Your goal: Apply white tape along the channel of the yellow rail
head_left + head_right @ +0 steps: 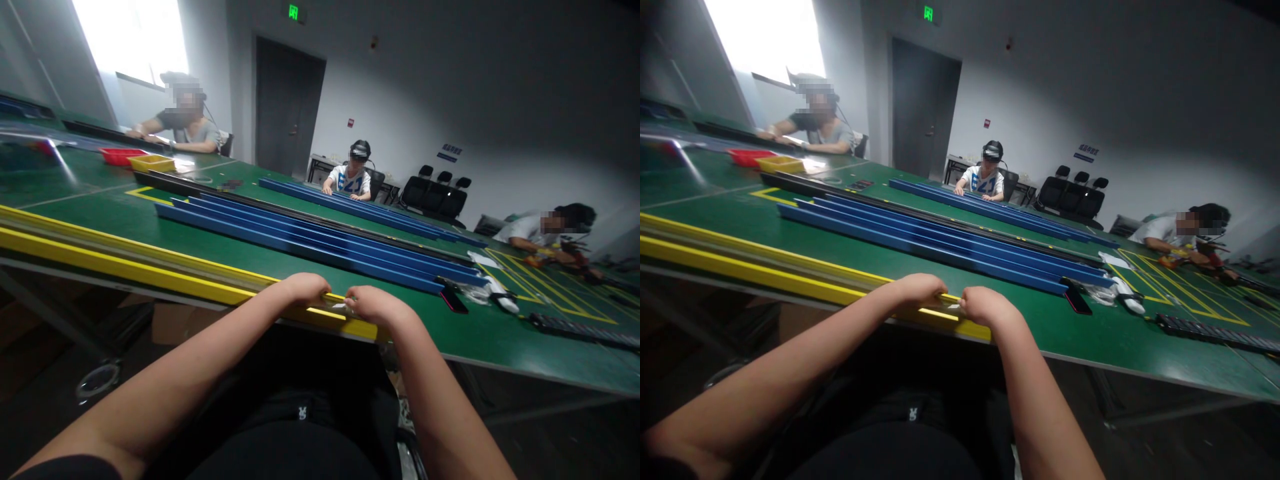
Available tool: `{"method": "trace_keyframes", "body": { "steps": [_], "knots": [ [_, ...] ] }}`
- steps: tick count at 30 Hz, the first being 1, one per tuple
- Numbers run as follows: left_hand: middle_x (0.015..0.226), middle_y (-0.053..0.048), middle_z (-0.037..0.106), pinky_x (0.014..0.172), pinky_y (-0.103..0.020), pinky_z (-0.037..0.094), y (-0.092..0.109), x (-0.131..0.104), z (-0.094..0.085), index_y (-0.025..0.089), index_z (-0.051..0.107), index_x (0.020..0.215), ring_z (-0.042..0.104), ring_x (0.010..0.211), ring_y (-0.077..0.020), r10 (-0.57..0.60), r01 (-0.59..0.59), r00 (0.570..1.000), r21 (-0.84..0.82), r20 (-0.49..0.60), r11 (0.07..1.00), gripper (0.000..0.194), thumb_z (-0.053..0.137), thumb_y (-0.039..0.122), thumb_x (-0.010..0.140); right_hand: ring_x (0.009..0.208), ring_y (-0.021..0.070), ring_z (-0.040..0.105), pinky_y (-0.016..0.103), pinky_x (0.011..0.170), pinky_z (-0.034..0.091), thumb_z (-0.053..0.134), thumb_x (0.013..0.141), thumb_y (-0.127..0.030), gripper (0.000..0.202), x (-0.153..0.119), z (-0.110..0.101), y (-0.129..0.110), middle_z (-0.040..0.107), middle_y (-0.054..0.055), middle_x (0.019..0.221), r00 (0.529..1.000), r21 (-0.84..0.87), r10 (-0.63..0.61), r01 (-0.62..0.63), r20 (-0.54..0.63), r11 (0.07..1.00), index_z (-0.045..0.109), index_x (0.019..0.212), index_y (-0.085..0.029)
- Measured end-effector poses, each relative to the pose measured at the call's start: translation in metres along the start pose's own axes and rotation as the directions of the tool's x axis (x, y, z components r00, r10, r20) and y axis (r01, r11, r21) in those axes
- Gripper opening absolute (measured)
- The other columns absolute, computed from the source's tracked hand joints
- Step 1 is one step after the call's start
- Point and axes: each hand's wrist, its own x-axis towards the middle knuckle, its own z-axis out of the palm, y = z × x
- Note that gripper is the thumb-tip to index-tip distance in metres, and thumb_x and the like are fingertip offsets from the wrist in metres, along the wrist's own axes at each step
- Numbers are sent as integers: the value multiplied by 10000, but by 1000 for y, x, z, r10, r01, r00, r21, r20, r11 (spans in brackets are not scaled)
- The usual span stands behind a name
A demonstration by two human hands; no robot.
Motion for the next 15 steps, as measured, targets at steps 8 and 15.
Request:
{"method": "trace_keyframes", "body": {
  "steps": [8,15],
  "knots": [
    [920,-78,724,654,-270,443,1,0,-2,251,703,930,658,806,-220,-17,17,1000,1,26,1000,281,589,432,747,894,193,633,250,701,414,508,868,-495,369,-24,-10,48,705,70,1031,993,31,117,-117,-13,993,696,1048,-234],
    [919,-81,725,650,-284,452,0,0,0,253,704,916,664,810,-234,-4,4,1000,11,0,1000,274,578,435,755,926,201,629,258,721,415,572,827,-511,362,-31,-6,83,701,63,1051,985,29,173,-173,12,985,690,1051,-253]
  ]
}}
